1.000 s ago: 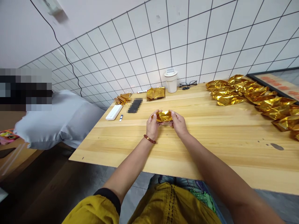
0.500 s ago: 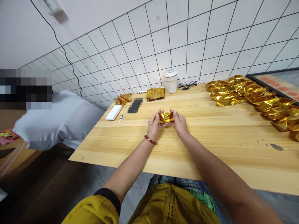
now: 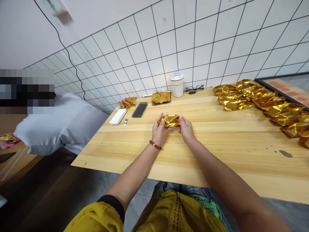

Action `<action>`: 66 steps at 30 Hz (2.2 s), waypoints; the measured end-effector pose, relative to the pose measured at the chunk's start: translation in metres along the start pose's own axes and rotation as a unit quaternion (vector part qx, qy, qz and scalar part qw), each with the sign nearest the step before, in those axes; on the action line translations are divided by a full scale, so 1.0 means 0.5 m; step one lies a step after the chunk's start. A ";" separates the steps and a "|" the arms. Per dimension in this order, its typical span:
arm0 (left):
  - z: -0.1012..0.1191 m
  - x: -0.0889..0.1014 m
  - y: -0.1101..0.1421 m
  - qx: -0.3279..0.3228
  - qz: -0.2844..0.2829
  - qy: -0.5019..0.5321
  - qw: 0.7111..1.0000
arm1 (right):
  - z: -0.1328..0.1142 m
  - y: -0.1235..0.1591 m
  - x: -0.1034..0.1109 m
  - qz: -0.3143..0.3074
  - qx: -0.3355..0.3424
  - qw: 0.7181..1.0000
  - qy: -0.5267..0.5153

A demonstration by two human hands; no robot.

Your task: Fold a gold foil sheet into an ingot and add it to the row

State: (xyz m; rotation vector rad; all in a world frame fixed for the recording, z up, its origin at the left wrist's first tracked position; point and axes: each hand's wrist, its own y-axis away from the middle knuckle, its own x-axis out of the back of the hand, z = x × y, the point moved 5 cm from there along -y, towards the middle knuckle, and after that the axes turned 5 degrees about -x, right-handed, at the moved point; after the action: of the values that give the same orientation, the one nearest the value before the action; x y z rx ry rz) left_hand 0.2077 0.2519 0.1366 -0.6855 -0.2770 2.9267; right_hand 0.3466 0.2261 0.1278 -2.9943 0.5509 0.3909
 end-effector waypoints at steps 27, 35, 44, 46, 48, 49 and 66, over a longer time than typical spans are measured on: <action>0.045 0.001 -0.004 -0.145 -0.056 -0.163 0.974 | -0.013 0.010 -0.026 -0.060 0.054 0.997 0.015; -0.004 0.012 -0.010 -0.026 -0.044 -0.183 0.982 | -0.003 -0.008 0.000 -0.008 0.033 0.998 -0.050; 0.011 0.031 -0.032 -0.064 -0.006 -0.066 0.996 | -0.008 -0.007 0.004 0.003 0.077 0.997 -0.020; 0.023 0.035 -0.035 -0.109 -0.001 -0.079 0.991 | -0.012 -0.003 0.004 0.003 0.075 0.997 -0.028; 0.030 0.037 -0.036 -0.149 -0.001 -0.096 0.984 | -0.017 0.000 0.005 0.001 0.079 0.996 -0.033; 0.033 0.038 -0.036 -0.166 -0.001 -0.107 0.980 | -0.019 0.001 0.006 0.000 0.080 0.996 -0.035; 0.041 0.033 -0.039 -0.225 -0.043 -0.169 0.959 | -0.005 -0.012 0.019 0.056 0.018 0.997 -0.055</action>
State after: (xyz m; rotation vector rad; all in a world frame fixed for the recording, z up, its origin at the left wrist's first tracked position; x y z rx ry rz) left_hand 0.1853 0.2703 0.1518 -0.1947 -1.0019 2.8993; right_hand 0.3581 0.2279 0.1278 -2.8943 0.7082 0.5422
